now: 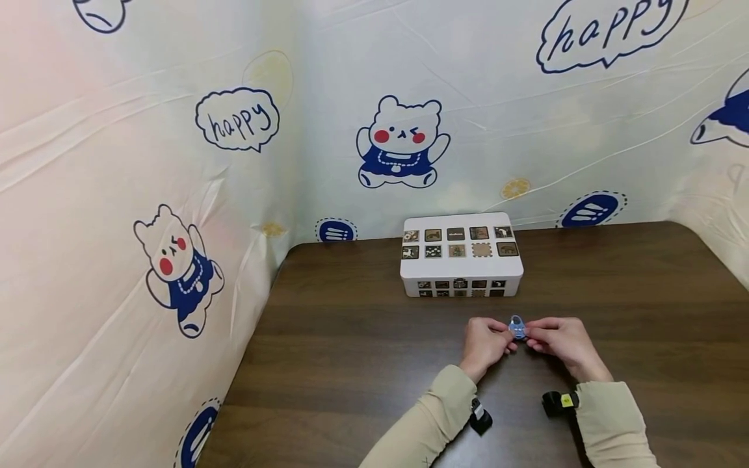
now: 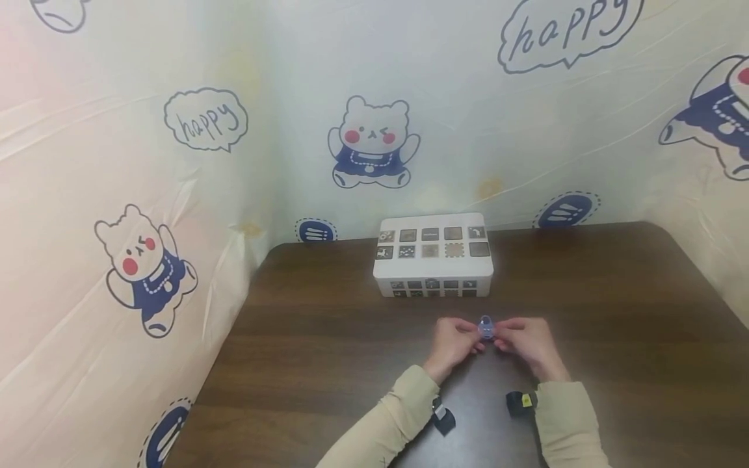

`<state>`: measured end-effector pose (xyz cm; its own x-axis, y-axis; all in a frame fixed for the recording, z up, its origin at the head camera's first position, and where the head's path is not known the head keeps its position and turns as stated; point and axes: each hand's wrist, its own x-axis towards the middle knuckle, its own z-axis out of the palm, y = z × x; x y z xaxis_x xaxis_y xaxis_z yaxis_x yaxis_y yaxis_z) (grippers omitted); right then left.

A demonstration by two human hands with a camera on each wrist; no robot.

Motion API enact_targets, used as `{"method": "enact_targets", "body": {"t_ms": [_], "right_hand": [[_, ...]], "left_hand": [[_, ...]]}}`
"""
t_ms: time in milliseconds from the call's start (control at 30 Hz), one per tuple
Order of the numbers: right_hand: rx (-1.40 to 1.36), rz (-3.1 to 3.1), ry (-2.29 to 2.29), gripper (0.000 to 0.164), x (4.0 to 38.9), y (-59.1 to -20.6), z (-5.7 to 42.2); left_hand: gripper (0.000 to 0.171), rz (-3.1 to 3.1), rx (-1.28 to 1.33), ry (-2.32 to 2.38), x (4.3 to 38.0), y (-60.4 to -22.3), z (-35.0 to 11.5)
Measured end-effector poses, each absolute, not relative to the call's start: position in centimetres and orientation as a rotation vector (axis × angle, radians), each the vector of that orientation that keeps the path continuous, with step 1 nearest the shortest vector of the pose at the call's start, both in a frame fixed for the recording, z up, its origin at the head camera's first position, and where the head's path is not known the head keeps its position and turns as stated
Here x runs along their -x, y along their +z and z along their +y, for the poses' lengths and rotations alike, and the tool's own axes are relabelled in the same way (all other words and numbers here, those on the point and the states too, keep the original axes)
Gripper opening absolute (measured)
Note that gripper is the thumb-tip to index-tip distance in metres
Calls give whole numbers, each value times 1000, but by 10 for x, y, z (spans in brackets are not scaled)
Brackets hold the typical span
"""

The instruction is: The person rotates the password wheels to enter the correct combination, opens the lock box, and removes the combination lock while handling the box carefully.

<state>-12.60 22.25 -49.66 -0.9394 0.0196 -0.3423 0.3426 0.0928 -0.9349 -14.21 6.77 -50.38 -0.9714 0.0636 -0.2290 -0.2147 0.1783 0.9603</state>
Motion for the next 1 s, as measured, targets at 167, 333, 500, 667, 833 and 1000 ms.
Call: {"method": "enact_targets", "body": {"t_ms": [167,333,500,667,833,1000], "right_hand": [[-367,2118,-1930,35,123,-497,229],[-388,2084,-1928,36,118,-498,236],[-403,2081,-1929,35,116,-500,241],[-398,2104,-1900,35,114,-499,244],[-377,2134,-1864,36,113,-499,246],[-371,2155,-1830,36,112,-498,247]], "left_hand": [[6,2220,143,1841,142,-505,72],[6,2242,54,1776,140,-505,73],[7,2338,-32,1647,139,-503,73],[12,2455,-130,1507,139,-504,74],[15,2475,-173,1453,139,-505,77],[16,2470,-195,1416,139,-506,79]]}}
